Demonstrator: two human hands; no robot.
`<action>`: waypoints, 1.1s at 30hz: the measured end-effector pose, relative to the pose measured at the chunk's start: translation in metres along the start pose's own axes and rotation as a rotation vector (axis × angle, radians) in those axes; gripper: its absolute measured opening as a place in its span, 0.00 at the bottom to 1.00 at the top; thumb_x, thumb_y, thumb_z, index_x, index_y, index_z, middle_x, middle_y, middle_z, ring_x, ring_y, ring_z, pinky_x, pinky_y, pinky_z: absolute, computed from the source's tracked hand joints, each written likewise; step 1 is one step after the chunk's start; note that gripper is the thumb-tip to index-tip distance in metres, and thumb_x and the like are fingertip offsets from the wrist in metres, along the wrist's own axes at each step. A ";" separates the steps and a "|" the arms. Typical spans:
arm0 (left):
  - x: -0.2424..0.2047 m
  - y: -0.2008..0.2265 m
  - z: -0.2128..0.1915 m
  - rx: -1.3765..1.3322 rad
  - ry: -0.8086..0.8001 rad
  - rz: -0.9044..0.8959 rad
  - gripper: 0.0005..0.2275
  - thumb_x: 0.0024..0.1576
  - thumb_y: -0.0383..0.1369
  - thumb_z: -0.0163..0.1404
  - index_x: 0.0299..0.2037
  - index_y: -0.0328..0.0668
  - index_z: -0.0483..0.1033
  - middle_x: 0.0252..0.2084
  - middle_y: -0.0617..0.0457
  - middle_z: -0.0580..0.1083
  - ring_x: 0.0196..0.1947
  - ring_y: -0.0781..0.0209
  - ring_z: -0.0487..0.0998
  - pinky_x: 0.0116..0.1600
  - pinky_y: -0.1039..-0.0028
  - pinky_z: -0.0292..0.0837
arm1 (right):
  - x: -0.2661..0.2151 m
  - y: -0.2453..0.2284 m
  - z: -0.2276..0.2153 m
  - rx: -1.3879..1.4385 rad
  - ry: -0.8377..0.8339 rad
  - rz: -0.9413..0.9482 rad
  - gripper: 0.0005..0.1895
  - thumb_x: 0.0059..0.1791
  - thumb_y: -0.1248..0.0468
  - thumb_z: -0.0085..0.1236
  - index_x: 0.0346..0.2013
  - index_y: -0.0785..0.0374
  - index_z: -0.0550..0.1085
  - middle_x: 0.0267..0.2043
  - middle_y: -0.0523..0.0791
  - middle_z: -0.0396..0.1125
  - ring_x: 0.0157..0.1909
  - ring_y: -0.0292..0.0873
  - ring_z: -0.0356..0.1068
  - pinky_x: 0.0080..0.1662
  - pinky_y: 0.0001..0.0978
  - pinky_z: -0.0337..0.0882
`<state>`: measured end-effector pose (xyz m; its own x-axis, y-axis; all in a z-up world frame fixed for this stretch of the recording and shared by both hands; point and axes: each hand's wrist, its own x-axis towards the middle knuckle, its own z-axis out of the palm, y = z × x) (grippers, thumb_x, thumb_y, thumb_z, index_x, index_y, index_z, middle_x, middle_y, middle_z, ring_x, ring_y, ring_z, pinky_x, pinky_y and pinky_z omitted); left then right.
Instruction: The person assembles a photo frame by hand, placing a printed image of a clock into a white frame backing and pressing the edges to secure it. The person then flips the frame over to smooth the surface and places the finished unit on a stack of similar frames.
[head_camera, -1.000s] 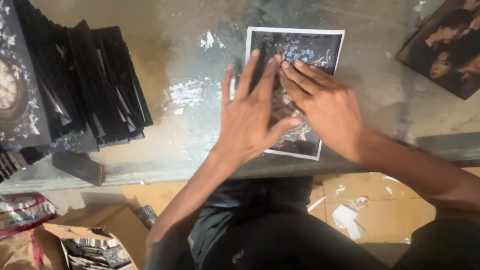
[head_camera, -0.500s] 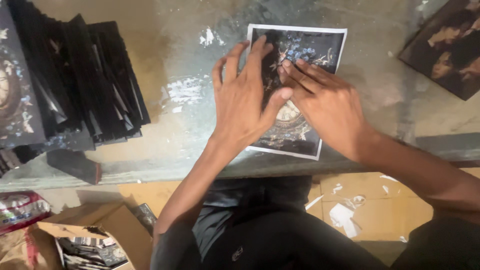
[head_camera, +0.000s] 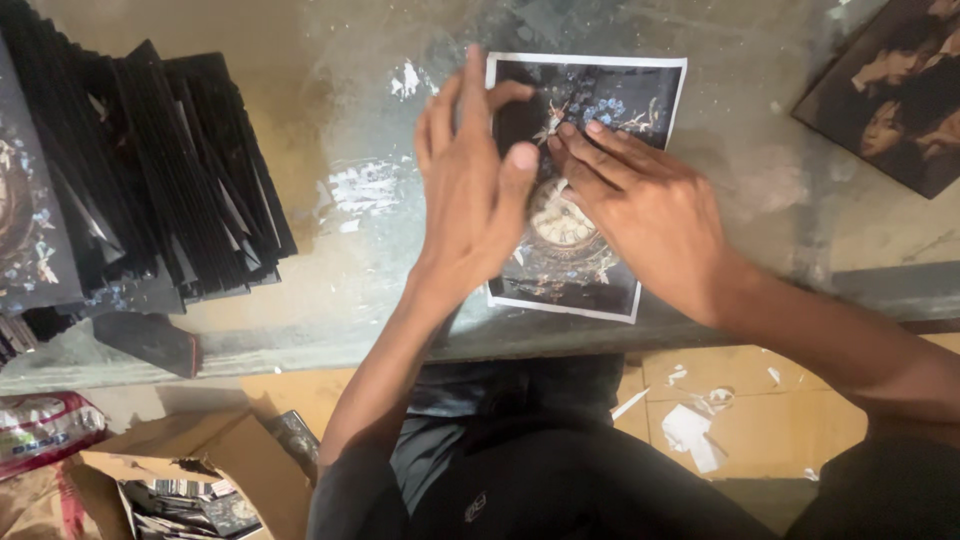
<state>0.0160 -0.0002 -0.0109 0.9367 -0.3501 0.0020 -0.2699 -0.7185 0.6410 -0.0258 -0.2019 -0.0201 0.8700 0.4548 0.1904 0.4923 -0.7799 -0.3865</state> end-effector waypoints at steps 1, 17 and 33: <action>-0.001 0.001 0.001 -0.003 -0.003 0.000 0.45 0.68 0.64 0.17 0.77 0.21 0.41 0.64 0.45 0.73 0.77 0.39 0.54 0.81 0.46 0.33 | 0.000 0.000 0.000 0.012 0.003 0.000 0.17 0.52 0.65 0.56 0.55 0.68 0.77 0.62 0.49 0.71 0.65 0.47 0.70 0.64 0.36 0.70; -0.007 0.006 0.000 -0.043 -0.091 0.014 0.43 0.66 0.63 0.14 0.78 0.27 0.42 0.61 0.49 0.75 0.78 0.39 0.54 0.82 0.41 0.28 | -0.002 0.001 0.005 -0.013 0.010 -0.006 0.21 0.48 0.69 0.55 0.56 0.64 0.78 0.63 0.48 0.72 0.65 0.45 0.71 0.64 0.35 0.71; -0.046 0.004 0.003 0.292 -0.533 0.731 0.44 0.61 0.67 0.35 0.78 0.42 0.42 0.79 0.49 0.58 0.80 0.48 0.39 0.78 0.46 0.26 | -0.091 -0.075 0.041 0.233 0.331 0.719 0.67 0.45 0.48 0.80 0.78 0.68 0.38 0.82 0.56 0.36 0.83 0.62 0.37 0.82 0.56 0.40</action>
<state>-0.0289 0.0114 -0.0105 0.3081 -0.9488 -0.0699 -0.8616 -0.3094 0.4024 -0.1427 -0.1672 -0.0453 0.9515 -0.3002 0.0674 -0.1744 -0.7068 -0.6856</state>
